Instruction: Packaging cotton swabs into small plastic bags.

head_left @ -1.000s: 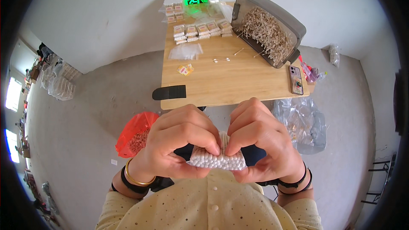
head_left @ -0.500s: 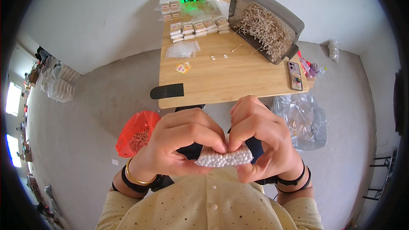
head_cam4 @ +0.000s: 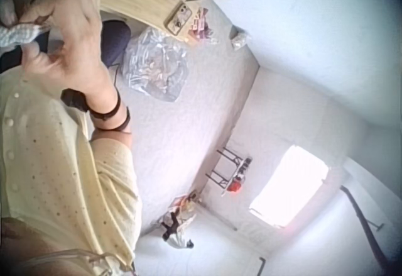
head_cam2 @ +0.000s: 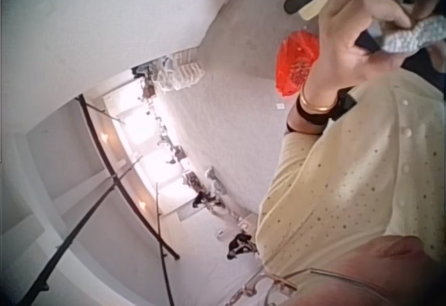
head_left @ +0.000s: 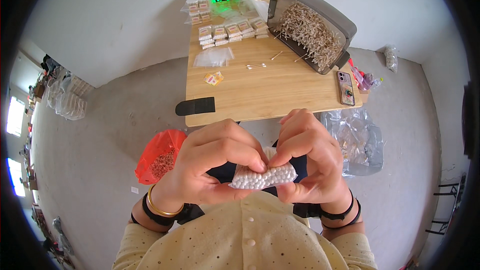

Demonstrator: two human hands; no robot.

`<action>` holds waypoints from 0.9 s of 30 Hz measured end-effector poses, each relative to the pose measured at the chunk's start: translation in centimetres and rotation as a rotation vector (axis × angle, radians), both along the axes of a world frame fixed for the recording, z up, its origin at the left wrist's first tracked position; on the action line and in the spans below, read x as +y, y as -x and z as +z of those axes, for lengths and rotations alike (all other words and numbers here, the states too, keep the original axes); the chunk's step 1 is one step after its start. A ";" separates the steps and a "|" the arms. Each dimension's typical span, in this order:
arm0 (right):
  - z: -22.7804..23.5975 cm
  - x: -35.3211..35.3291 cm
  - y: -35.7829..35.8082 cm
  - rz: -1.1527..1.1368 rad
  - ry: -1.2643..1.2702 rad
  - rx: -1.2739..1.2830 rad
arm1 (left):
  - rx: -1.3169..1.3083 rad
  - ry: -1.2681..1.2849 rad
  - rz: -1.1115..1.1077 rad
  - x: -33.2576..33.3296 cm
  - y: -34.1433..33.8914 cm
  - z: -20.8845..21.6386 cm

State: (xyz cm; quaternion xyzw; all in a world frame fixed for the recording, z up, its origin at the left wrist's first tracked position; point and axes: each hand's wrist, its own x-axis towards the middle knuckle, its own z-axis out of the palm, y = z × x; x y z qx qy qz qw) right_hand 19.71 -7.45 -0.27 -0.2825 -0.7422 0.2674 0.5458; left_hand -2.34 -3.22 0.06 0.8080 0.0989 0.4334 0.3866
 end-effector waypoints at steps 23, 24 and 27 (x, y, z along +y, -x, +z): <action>0.1 -0.3 -0.5 -0.022 -0.083 -0.012 | -0.066 0.077 0.144 -0.8 -0.2 -0.3; 0.1 -0.3 -0.5 -0.028 -0.087 -0.018 | -0.049 0.059 0.146 -0.8 -0.2 -0.3; 0.0 -0.3 -0.7 -0.045 -0.099 -0.033 | -0.031 0.040 0.162 -0.8 -0.1 -0.2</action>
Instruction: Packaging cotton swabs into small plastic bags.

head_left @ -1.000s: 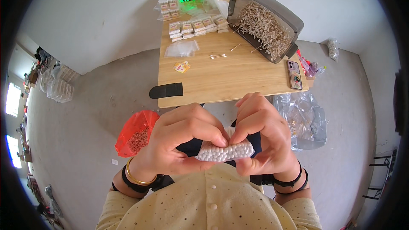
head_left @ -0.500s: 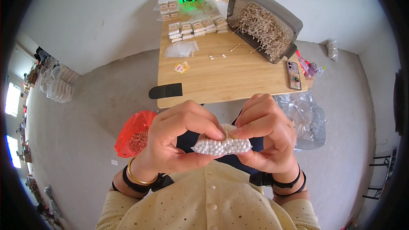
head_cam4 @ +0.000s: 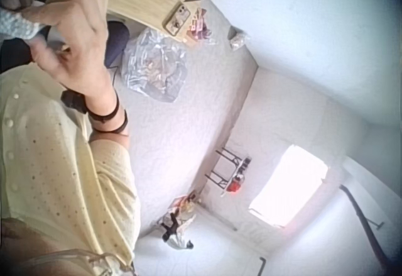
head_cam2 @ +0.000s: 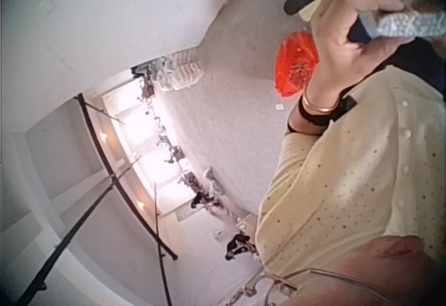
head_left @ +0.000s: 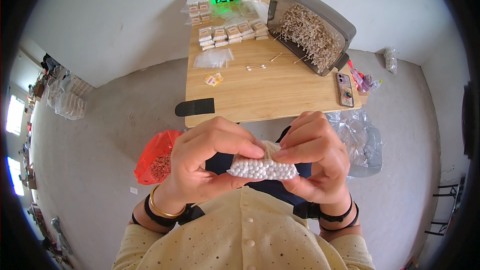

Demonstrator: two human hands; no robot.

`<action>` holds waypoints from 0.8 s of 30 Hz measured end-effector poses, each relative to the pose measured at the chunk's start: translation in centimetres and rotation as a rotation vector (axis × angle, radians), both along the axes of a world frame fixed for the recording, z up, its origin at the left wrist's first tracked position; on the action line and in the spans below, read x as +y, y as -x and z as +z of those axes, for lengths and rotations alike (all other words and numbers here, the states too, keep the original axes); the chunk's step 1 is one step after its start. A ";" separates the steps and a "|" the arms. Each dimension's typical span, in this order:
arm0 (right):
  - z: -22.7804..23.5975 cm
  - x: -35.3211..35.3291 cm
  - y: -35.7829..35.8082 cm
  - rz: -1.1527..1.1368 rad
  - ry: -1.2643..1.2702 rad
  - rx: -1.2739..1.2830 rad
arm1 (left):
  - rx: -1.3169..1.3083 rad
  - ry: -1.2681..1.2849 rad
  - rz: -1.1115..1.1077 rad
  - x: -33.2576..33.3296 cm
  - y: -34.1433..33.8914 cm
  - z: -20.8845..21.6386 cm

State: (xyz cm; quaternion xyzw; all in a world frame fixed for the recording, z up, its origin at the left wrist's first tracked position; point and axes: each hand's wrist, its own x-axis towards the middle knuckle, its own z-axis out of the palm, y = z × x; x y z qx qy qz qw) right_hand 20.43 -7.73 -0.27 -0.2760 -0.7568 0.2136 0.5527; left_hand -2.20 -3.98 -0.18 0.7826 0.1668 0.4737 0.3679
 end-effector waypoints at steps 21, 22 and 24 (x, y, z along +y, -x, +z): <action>-0.4 0.4 0.2 -0.051 -0.015 -0.044 | 0.071 -0.228 0.070 0.2 -0.2 1.3; -0.4 0.5 0.2 -0.053 -0.022 -0.047 | 0.074 -0.232 0.061 0.3 -0.2 1.4; -0.4 0.5 0.3 -0.067 -0.049 -0.054 | 0.075 -0.245 0.051 0.3 -0.2 1.4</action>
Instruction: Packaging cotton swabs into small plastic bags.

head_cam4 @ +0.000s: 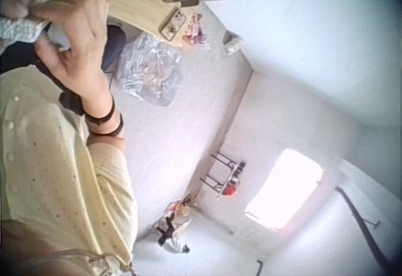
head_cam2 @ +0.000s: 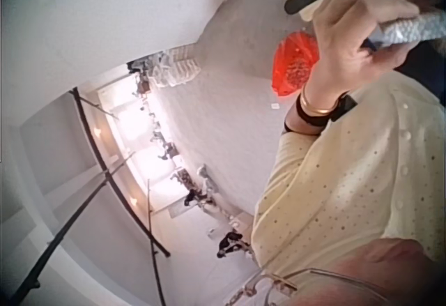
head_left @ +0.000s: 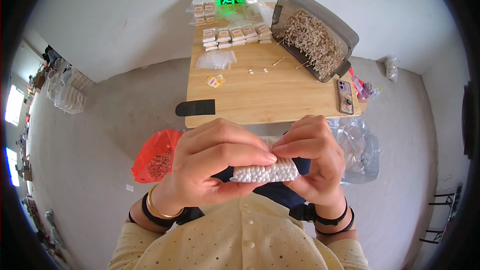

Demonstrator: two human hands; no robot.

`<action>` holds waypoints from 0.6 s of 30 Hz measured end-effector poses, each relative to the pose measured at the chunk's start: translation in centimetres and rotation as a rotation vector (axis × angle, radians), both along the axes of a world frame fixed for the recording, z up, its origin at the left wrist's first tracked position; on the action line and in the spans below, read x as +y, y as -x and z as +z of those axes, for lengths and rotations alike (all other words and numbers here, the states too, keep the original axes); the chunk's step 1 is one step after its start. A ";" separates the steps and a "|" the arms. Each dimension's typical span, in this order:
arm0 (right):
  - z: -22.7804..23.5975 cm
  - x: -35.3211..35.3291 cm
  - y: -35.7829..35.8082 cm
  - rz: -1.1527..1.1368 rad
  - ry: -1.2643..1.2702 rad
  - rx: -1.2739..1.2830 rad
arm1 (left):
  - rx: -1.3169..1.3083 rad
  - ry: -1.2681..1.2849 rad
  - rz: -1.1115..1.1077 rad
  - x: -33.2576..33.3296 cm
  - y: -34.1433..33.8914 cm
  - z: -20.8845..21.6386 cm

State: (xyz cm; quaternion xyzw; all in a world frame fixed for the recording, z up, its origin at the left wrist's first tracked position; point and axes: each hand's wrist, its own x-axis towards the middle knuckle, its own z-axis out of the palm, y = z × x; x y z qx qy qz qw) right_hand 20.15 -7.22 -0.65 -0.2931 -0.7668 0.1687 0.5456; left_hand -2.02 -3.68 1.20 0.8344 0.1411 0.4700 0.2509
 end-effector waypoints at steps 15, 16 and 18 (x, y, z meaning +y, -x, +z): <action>0.3 -0.4 0.3 -0.084 -0.183 -0.009 | 0.057 -0.383 0.334 0.1 0.0 0.1; 0.2 -0.4 0.5 -0.094 -0.184 0.007 | 0.069 -0.408 0.346 0.0 0.2 0.1; 0.2 -0.5 0.7 -0.110 -0.181 0.021 | 0.089 -0.443 0.355 -0.1 0.4 0.2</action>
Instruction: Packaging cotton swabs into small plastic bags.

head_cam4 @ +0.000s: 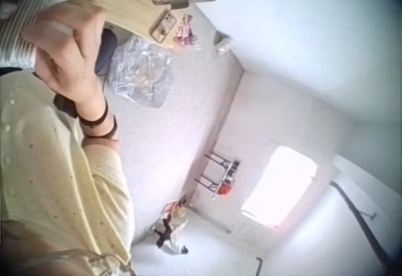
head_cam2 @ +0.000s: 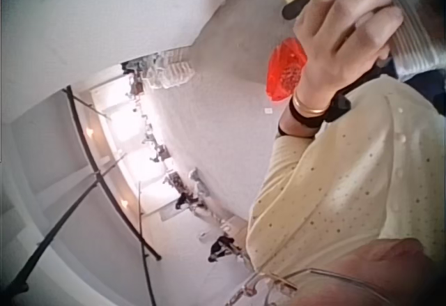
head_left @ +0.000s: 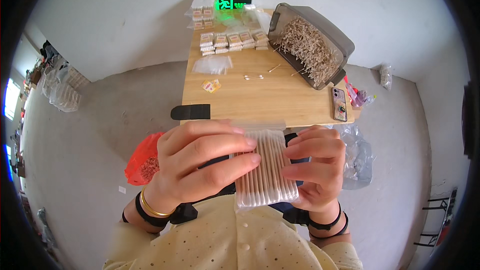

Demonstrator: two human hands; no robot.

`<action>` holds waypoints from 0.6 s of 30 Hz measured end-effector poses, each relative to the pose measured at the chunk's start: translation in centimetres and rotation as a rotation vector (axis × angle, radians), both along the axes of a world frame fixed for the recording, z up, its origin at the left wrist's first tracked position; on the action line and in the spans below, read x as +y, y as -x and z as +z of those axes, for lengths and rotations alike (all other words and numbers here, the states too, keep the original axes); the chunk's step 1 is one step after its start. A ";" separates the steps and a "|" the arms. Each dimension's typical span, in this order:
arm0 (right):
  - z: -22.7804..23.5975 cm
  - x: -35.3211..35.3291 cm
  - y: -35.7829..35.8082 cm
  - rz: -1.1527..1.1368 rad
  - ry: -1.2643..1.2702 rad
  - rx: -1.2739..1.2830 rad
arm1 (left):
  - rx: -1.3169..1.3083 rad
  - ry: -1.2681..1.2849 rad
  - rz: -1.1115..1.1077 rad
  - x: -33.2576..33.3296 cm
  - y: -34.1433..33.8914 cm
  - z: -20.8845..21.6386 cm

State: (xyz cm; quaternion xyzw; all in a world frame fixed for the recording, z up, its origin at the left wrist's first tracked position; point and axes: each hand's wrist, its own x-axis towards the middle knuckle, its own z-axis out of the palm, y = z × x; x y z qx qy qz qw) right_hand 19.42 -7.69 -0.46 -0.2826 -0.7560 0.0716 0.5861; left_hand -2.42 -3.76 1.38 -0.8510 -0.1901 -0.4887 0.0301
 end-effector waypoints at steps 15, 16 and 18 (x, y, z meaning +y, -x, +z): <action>0.3 -0.9 -0.3 -0.129 -0.172 -0.187 | 0.039 -0.080 -0.041 -0.9 0.2 0.4; 0.2 -0.9 -0.2 -0.132 -0.180 -0.177 | 0.032 -0.100 -0.038 -0.8 0.1 0.4; 0.1 -1.0 -0.2 -0.135 -0.183 -0.173 | 0.027 -0.123 -0.032 -0.7 0.1 0.4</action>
